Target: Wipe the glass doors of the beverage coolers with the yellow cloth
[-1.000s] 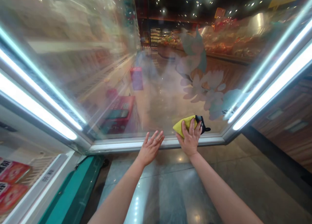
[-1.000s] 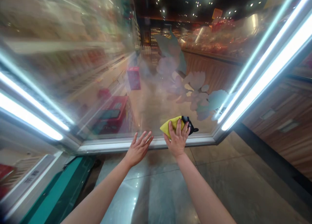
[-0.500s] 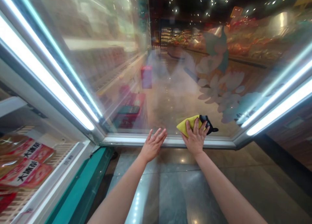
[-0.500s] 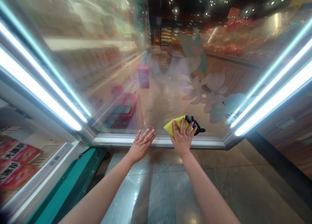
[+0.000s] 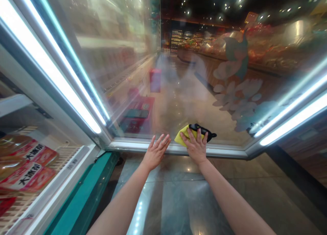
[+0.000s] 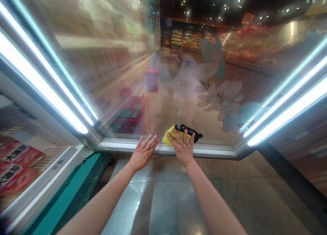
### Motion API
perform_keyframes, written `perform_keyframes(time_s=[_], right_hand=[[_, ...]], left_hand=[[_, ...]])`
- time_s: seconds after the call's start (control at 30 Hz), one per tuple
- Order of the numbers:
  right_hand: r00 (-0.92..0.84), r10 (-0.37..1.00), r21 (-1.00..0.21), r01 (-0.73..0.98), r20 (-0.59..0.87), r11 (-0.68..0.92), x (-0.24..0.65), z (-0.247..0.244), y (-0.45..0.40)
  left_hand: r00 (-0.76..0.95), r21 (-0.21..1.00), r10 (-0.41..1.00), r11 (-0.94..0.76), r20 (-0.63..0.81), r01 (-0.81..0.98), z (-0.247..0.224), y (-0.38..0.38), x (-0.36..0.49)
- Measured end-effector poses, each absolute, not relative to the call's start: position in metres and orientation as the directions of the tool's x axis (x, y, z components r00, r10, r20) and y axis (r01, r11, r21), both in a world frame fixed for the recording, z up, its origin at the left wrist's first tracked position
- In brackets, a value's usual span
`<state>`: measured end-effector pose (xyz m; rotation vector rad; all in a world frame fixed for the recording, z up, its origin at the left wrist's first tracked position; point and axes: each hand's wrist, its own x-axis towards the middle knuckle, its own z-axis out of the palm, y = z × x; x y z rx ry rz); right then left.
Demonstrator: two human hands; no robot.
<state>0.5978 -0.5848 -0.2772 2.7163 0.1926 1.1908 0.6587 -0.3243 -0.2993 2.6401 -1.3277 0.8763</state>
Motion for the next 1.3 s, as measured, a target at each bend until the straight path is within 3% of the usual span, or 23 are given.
perform_keyframes(time_s=[0.07, 0.13, 0.3, 0.37, 0.47, 0.6, 0.7, 0.83, 1.07, 1.3], right_hand=[[0.685, 0.335, 0.307, 0.168, 0.647, -0.937, 0.589, -0.289, -0.592], [0.69, 0.388, 0.343, 0.211, 0.611, -0.915, 0.577, -0.296, -0.61], [0.658, 0.207, 0.225, 0.059, 0.724, -0.973, 0.581, -0.272, -0.612], [0.633, 0.197, 0.213, 0.051, 0.749, -0.976, 0.595, -0.263, -0.589], [0.633, 0.337, 0.32, 0.147, 0.696, -0.936, 0.606, -0.266, -0.569], [0.66, 0.55, 0.457, 0.333, 0.511, -0.825, 0.589, -0.273, -0.6], [0.689, 0.488, 0.438, 0.268, 0.535, -0.858, 0.582, -0.257, -0.619], [0.68, 0.368, 0.361, 0.161, 0.634, -0.919, 0.602, -0.24, -0.578], [0.64, 0.655, 0.489, 0.455, 0.402, -0.745, 0.603, -0.266, -0.553], [0.639, 0.648, 0.462, 0.465, 0.414, -0.755, 0.633, -0.265, -0.5]], left_hand=[[0.476, -0.187, -0.713, -0.635, 0.514, -0.75, -0.299, -0.322, 0.658], [0.489, -0.179, -0.701, -0.649, 0.519, -0.74, -0.3, -0.316, 0.658], [0.526, -0.148, -0.678, -0.674, 0.513, -0.724, -0.301, -0.303, 0.66], [0.536, -0.133, -0.67, -0.679, 0.514, -0.722, -0.301, -0.302, 0.66], [0.544, -0.117, -0.661, -0.684, 0.516, -0.72, -0.301, -0.301, 0.658], [0.582, -0.075, -0.627, -0.711, 0.518, -0.7, -0.305, -0.292, 0.656], [0.626, -0.034, -0.594, -0.738, 0.505, -0.674, -0.311, -0.281, 0.654], [0.679, 0.009, -0.571, -0.763, 0.462, -0.647, -0.314, -0.272, 0.65], [0.753, 0.063, -0.537, -0.797, 0.381, -0.6, -0.308, -0.253, 0.643], [0.807, 0.089, -0.458, -0.848, 0.373, -0.523, -0.321, -0.224, 0.646]])
